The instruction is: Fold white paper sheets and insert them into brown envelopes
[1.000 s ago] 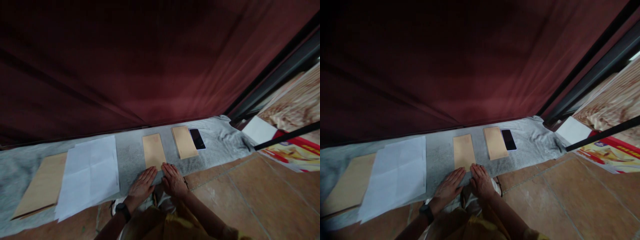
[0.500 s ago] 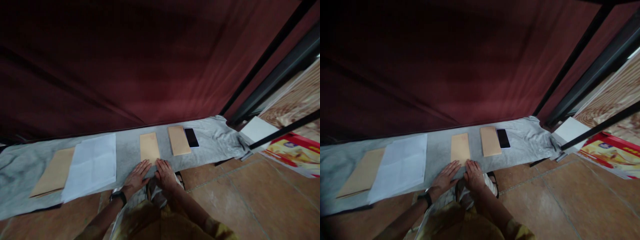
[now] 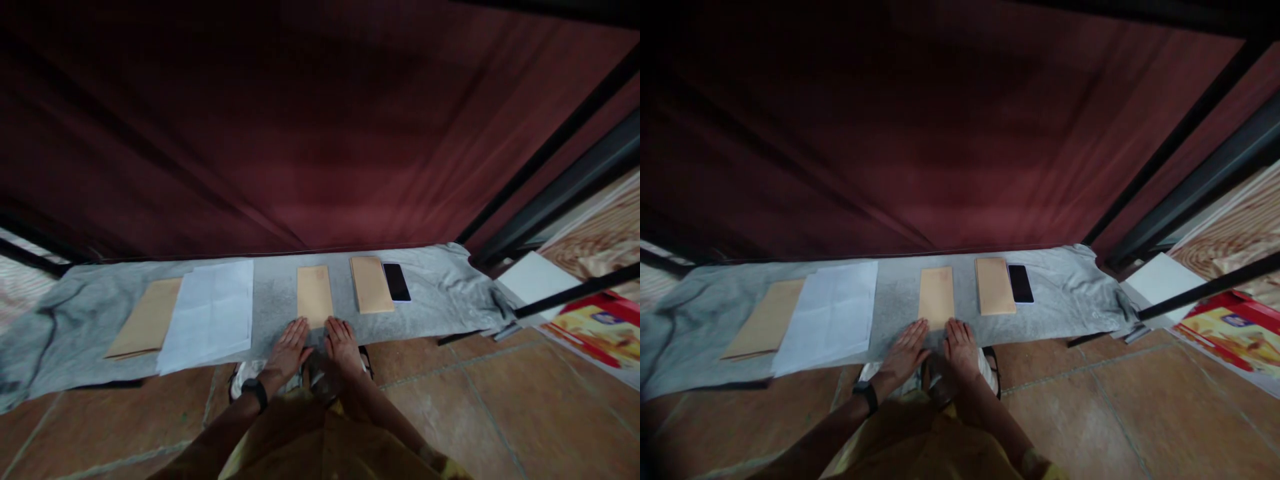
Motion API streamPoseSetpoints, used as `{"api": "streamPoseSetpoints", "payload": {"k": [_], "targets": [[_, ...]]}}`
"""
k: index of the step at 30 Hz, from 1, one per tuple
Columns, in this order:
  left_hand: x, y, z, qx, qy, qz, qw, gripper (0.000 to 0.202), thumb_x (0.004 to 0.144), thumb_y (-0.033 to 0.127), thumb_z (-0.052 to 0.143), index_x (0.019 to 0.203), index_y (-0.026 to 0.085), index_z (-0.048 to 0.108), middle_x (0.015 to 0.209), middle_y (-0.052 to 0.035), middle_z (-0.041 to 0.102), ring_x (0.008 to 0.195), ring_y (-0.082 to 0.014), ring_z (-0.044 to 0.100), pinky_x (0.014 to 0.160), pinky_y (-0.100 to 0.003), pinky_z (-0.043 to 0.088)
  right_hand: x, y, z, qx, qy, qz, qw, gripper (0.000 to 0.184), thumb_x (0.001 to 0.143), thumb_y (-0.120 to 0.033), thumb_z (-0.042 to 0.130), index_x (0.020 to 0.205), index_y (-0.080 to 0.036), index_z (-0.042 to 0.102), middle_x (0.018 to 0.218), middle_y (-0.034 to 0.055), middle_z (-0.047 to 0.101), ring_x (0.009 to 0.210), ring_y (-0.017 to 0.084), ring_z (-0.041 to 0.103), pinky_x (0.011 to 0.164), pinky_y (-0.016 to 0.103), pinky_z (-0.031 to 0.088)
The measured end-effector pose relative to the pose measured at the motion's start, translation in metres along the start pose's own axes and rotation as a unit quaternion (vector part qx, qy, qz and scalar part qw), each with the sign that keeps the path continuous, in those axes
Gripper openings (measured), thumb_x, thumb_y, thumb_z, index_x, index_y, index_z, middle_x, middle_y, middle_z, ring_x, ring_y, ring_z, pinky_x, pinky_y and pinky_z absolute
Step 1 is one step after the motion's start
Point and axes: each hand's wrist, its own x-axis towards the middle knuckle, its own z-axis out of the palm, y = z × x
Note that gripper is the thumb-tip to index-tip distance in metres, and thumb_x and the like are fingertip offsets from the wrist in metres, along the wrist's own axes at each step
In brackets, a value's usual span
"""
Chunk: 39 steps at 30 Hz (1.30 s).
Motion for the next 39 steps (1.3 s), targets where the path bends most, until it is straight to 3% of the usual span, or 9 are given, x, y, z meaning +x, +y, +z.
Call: {"api": "streamPoseSetpoints", "payload": {"k": [4,9,16,24,31,35,39], "targets": [[0.014,0.011,-0.003,-0.028,-0.033,0.036,0.998,0.064,0.097,0.037,0.052,0.153,0.008,0.038,0.162,-0.0201,0.039,0.153,-0.0279,0.032,0.123,-0.048,0.034,0.014,-0.007,-0.004,0.02,-0.007,-0.035,0.999,0.05,0.104,-0.028,0.04,0.15,-0.01,0.048,0.154,0.0148,0.051,0.146,0.025,0.042,0.121,0.047,0.034],[0.021,0.017,0.003,-0.065,-0.06,0.043,0.995,0.058,0.094,0.027,0.052,0.148,0.005,0.046,0.158,-0.0212,0.044,0.151,-0.0281,0.037,0.123,-0.045,0.032,0.023,-0.01,-0.001,0.036,-0.033,-0.076,0.996,0.052,0.106,-0.029,0.037,0.154,-0.011,0.042,0.154,0.0149,0.052,0.147,0.022,0.043,0.121,0.045,0.036],[0.008,0.003,0.0,-0.047,-0.057,0.034,0.997,0.062,0.103,0.045,0.043,0.155,0.011,0.037,0.16,-0.0168,0.043,0.151,-0.0253,0.036,0.123,-0.044,0.031,0.004,0.002,-0.003,-0.005,-0.047,-0.068,0.997,0.052,0.105,-0.029,0.042,0.154,-0.012,0.041,0.156,0.015,0.049,0.147,0.024,0.041,0.12,0.048,0.035],[-0.001,0.0,-0.003,-0.047,-0.061,-0.001,0.997,0.061,0.103,0.039,0.043,0.157,0.012,0.036,0.16,-0.0171,0.043,0.151,-0.0262,0.036,0.124,-0.045,0.03,-0.01,0.015,-0.014,-0.015,-0.044,-0.05,0.998,0.052,0.107,-0.027,0.037,0.157,-0.013,0.037,0.156,0.0153,0.048,0.148,0.024,0.041,0.122,0.049,0.032],[-0.002,0.008,-0.003,-0.048,-0.102,0.002,0.994,0.075,0.098,0.031,0.047,0.162,0.006,0.017,0.165,-0.0226,0.028,0.155,-0.0319,0.023,0.126,-0.051,0.024,0.004,-0.004,-0.008,0.01,-0.051,-0.049,0.997,0.051,0.106,-0.027,0.037,0.155,-0.012,0.042,0.155,0.0172,0.049,0.148,0.027,0.04,0.122,0.052,0.032],[-0.003,0.01,-0.008,-0.051,-0.123,0.003,0.991,0.077,0.096,0.029,0.051,0.161,0.004,0.018,0.167,-0.023,0.021,0.156,-0.0323,0.017,0.127,-0.05,0.021,0.003,-0.013,-0.003,0.013,-0.076,-0.07,0.995,0.054,0.106,-0.027,0.036,0.158,-0.012,0.034,0.159,0.0182,0.043,0.15,0.027,0.036,0.121,0.052,0.032],[-0.003,0.01,-0.01,-0.064,-0.117,-0.006,0.991,0.078,0.098,0.037,0.051,0.161,0.007,0.018,0.167,-0.0228,0.02,0.156,-0.0325,0.018,0.127,-0.052,0.022,-0.005,-0.007,-0.007,-0.002,-0.074,-0.068,0.995,0.057,0.107,-0.028,0.034,0.161,-0.012,0.027,0.161,0.0181,0.04,0.15,0.027,0.035,0.121,0.053,0.029]]}}
